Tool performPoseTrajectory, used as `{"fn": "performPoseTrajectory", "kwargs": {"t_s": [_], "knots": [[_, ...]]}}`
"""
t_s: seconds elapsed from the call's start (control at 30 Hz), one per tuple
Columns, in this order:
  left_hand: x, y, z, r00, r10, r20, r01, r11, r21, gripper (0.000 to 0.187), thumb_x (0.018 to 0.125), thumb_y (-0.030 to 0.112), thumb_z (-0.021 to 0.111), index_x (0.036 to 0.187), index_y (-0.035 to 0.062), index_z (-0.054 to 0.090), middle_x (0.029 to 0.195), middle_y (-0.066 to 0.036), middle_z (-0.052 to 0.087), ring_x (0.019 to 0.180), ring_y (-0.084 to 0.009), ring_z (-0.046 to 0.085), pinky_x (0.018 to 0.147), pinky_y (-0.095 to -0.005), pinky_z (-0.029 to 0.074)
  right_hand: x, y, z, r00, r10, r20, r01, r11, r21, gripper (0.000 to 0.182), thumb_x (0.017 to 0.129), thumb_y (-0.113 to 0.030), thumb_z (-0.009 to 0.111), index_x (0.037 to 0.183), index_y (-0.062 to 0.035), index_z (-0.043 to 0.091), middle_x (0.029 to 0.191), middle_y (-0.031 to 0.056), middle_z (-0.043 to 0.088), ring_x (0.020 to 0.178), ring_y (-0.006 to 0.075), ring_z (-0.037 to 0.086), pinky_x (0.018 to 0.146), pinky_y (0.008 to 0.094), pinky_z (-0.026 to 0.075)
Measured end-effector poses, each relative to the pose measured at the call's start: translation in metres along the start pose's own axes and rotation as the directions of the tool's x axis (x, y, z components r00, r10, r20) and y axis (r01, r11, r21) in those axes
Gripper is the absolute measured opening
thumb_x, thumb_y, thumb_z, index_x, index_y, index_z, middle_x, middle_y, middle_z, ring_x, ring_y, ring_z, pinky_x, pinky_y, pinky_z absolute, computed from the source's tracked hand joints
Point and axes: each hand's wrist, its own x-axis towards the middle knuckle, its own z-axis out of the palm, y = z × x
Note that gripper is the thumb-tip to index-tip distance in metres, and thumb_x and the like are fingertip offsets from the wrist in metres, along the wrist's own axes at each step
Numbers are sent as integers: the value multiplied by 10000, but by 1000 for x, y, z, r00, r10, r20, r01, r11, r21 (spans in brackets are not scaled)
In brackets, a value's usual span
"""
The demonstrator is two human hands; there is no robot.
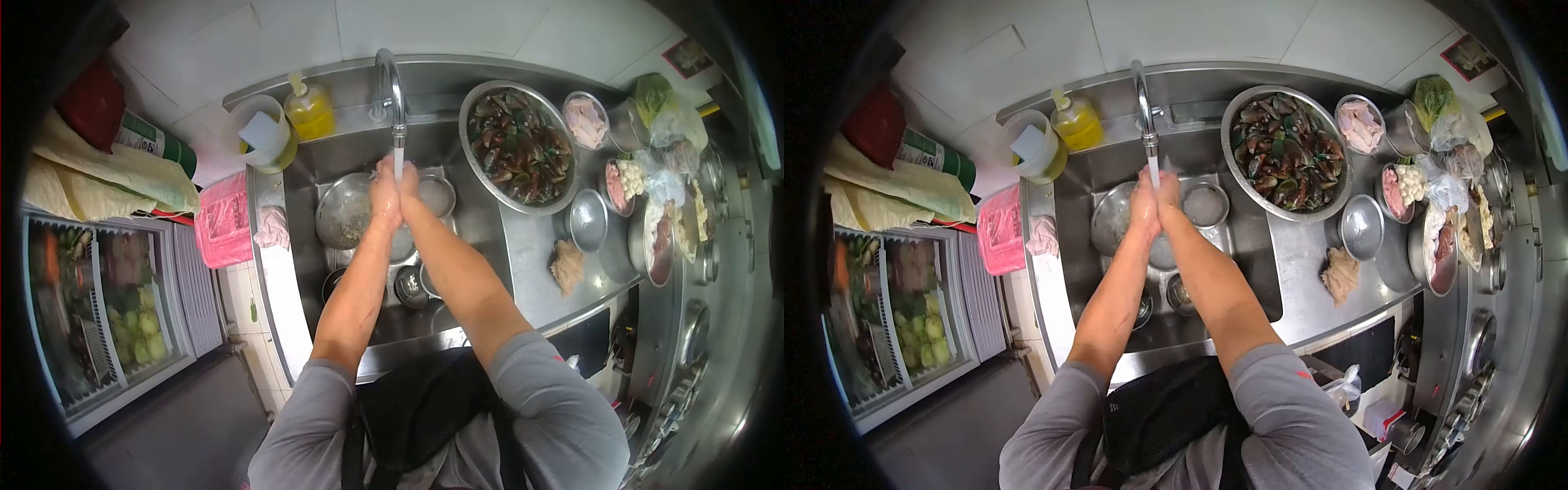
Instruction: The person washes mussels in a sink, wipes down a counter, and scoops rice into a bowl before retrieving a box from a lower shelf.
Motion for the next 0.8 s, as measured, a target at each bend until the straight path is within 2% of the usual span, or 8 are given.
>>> {"fn": "performPoseTrajectory", "kwargs": {"t_s": [0.2,0.27,0.33,0.47,0.53,0.67,0.73,0.8], "knots": [[-62,0,16,907,388,162,-418,875,243,518,976,228,559,1440,81,381,1379,-70,464,1140,-184,542,918,-331,487,-7,-55,18,892,-399,-212,250,826,-505,263,945,-191,478,872,8,634,832,263,671,840,417,680,693,457,540],[-62,10,10,965,-3,261,47,986,-161,548,969,214,570,1465,124,354,1432,-63,409,1129,-194,544,919,-324,484,-10,-67,27,919,357,-166,-102,623,776,310,990,-221,410,1047,31,582,966,283,672,872,441,671,771,460,562],[-23,-5,2,958,83,275,-5,961,-275,465,974,269,582,1397,143,435,1290,-61,541,998,-195,594,807,-324,510,-39,-86,20,950,311,38,-145,329,933,345,993,-245,432,1161,50,497,1063,256,634,957,438,647,873,466,553],[3,1,-6,994,-90,70,103,968,-227,277,979,280,569,1179,93,607,1051,-66,645,876,-176,639,746,-319,532,-57,-73,10,930,-17,367,-297,552,779,326,976,-201,483,1185,49,494,1124,215,592,1068,386,616,930,430,509],[21,7,-18,998,-33,59,26,994,110,316,979,315,571,1214,104,572,1045,-58,642,859,-180,632,723,-320,524,-54,-49,20,987,-148,64,135,975,178,380,974,-216,490,1254,41,475,1227,238,578,1132,381,592,936,389,486],[81,-17,-47,990,83,113,-139,683,717,406,979,384,576,1285,127,502,1033,-41,635,825,-187,619,677,-324,508,-108,-49,36,791,-578,-199,495,797,-346,394,938,-239,562,1221,28,503,1151,187,600,1058,323,579,946,469,443],[92,-55,-49,972,176,157,-216,933,288,363,994,415,529,1134,82,568,877,-26,660,699,-209,614,598,-369,499,-91,-76,19,910,-396,-118,376,912,-165,494,969,-350,509,1309,6,480,1232,199,550,1149,331,528,1026,486,378],[11,-26,-10,986,-19,167,-20,974,228,466,1006,448,475,1178,32,596,1049,-89,670,867,-225,629,756,-375,508,-65,-90,-3,937,308,163,-348,855,385,625,989,-477,419,1408,-12,416,1352,222,489,1258,342,468,1082,438,329]]}}
